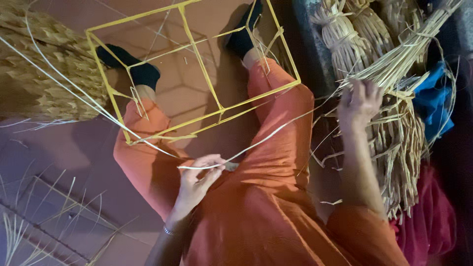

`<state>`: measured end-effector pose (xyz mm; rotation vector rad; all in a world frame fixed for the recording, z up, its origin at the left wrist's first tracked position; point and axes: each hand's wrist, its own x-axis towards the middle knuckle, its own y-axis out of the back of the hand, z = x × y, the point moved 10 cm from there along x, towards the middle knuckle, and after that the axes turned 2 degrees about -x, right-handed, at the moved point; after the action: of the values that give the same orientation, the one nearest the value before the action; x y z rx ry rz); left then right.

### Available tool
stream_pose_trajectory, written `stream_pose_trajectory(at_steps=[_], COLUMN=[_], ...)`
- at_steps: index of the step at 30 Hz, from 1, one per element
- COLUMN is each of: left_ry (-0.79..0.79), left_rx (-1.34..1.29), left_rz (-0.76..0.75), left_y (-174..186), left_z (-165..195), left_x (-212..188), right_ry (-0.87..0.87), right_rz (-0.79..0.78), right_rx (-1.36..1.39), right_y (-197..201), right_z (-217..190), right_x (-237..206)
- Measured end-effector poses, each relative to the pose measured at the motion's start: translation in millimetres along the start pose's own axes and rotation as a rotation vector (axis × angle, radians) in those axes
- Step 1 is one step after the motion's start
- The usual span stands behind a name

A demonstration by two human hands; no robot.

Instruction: The person sits on the floor and weaves thin dried straw strips into a yellow wire frame. They repeatedly insert, pull, and adjust the straw strands to cover the frame's grid.

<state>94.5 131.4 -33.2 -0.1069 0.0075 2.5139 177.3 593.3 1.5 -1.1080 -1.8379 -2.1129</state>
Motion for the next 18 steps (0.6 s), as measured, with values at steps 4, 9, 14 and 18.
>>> stream_pose_trajectory(at_steps=[4, 9, 14, 18], left_ry=[0.137, 0.091, 0.111, 0.087], left_rx=[-0.129, -0.098, -0.109, -0.109], left_rz=[0.120, 0.118, 0.096, 0.085], left_y=[9, 9, 1, -4], left_z=[9, 11, -9, -19], left_x=[-5, -5, -6, -5], right_ry=[0.094, 0.178, 0.324, 0.260], right_rz=[-0.056, -0.044, -0.049, -0.356], right_rx=[-0.215, -0.172, -0.085, 0.294], right_y=[-26, -41, -51, -20], right_z=[29, 39, -7, -61], right_x=[4, 0, -23, -38])
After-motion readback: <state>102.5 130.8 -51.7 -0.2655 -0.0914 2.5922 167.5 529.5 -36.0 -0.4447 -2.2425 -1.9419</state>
